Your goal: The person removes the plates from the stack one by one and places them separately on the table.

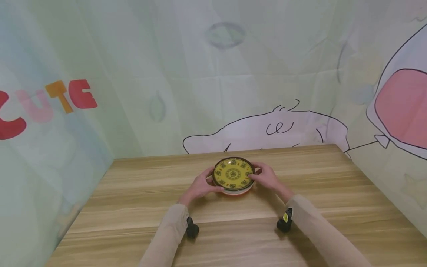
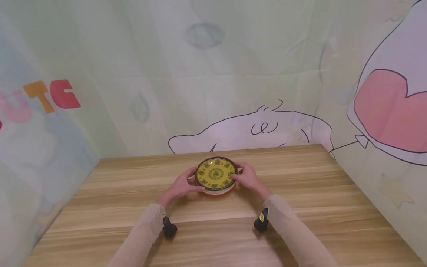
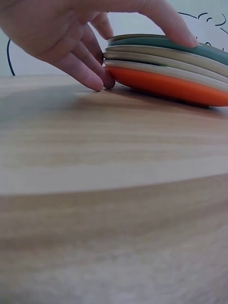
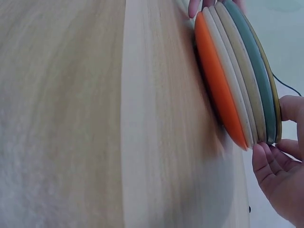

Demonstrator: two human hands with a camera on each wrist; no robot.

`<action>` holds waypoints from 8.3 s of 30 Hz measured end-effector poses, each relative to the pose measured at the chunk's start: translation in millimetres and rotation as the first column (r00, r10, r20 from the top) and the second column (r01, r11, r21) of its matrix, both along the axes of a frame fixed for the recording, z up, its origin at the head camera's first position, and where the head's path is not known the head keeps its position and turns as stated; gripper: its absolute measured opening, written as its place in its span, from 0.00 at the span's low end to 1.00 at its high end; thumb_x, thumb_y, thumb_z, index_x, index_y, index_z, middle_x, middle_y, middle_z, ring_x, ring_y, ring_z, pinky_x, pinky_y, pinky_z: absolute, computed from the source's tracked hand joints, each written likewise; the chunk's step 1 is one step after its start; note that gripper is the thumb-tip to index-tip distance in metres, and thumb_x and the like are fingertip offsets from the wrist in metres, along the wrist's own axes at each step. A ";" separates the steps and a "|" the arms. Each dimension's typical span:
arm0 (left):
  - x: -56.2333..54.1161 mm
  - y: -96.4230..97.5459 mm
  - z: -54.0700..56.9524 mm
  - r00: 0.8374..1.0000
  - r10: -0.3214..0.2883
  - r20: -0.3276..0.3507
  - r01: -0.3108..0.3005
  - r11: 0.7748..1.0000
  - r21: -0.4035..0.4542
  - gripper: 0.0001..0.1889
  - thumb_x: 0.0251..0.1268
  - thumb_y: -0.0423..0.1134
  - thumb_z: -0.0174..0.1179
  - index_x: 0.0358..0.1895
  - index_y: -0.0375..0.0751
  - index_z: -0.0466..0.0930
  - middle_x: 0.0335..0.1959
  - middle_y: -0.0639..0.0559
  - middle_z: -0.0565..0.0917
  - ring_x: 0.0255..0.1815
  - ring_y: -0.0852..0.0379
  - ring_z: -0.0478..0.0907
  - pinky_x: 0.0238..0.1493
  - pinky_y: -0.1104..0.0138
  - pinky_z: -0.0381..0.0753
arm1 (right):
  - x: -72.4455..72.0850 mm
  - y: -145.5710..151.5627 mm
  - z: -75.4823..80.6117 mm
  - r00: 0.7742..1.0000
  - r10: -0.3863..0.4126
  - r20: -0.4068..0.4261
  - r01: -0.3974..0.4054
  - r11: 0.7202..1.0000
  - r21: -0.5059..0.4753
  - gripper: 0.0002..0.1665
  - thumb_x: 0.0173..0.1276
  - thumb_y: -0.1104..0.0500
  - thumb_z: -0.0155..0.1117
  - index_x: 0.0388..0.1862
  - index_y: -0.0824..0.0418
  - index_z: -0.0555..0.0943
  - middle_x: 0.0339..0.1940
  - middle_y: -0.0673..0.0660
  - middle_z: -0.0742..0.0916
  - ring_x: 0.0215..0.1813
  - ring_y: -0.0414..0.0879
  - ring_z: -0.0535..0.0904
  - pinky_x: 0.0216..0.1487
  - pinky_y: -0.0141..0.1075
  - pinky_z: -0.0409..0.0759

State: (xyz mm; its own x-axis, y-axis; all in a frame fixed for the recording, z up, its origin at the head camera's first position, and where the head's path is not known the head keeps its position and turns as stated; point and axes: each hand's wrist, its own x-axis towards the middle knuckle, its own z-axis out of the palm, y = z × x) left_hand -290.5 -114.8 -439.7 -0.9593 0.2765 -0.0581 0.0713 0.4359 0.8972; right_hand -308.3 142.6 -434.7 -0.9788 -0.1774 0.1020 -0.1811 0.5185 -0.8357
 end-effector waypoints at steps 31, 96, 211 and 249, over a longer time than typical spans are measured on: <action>1.6 1.7 -2.4 0.998 0.032 0.062 -0.034 0.998 0.044 0.50 0.40 0.43 0.73 0.69 0.40 0.53 0.66 0.40 0.62 0.63 0.44 0.65 0.64 0.55 0.62 | 3.2 7.9 2.5 0.998 0.021 0.055 -0.014 0.991 -0.132 0.31 0.57 0.65 0.62 0.59 0.73 0.67 0.54 0.70 0.77 0.48 0.56 0.77 0.40 0.35 0.81; 4.5 2.2 -4.0 0.999 0.014 0.049 -0.017 0.998 0.063 0.49 0.40 0.41 0.73 0.69 0.40 0.54 0.63 0.39 0.66 0.61 0.41 0.67 0.61 0.54 0.68 | 15.4 73.3 24.0 0.992 0.030 0.122 0.015 0.937 -0.350 0.31 0.64 0.69 0.53 0.64 0.76 0.57 0.62 0.75 0.66 0.30 0.35 0.78 0.36 0.29 0.82; 3.2 3.1 -6.7 0.999 0.036 0.031 -0.037 0.998 0.046 0.49 0.40 0.44 0.73 0.69 0.43 0.55 0.63 0.40 0.66 0.60 0.41 0.67 0.60 0.53 0.68 | 40.3 123.4 -22.4 0.939 -0.289 0.188 0.329 0.915 -0.233 0.33 0.65 0.64 0.55 0.65 0.76 0.56 0.59 0.76 0.69 0.26 0.32 0.76 0.27 0.26 0.79; 4.7 2.5 -4.6 0.998 0.044 0.045 -0.046 0.999 0.027 0.49 0.40 0.46 0.73 0.69 0.44 0.55 0.65 0.42 0.64 0.61 0.42 0.66 0.61 0.53 0.67 | 10.6 37.2 10.6 1.000 -0.005 -0.021 0.006 0.996 0.085 0.34 0.60 0.52 0.63 0.60 0.69 0.69 0.40 0.62 0.82 0.41 0.53 0.78 0.36 0.38 0.80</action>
State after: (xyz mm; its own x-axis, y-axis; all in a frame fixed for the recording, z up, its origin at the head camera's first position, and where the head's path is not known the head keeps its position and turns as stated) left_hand -285.8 -112.3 -444.3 -0.9674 0.2352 -0.0938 0.0120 0.4127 0.9108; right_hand -297.6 179.8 -424.1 -0.9777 -0.1809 0.1069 -0.1947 0.5884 -0.7848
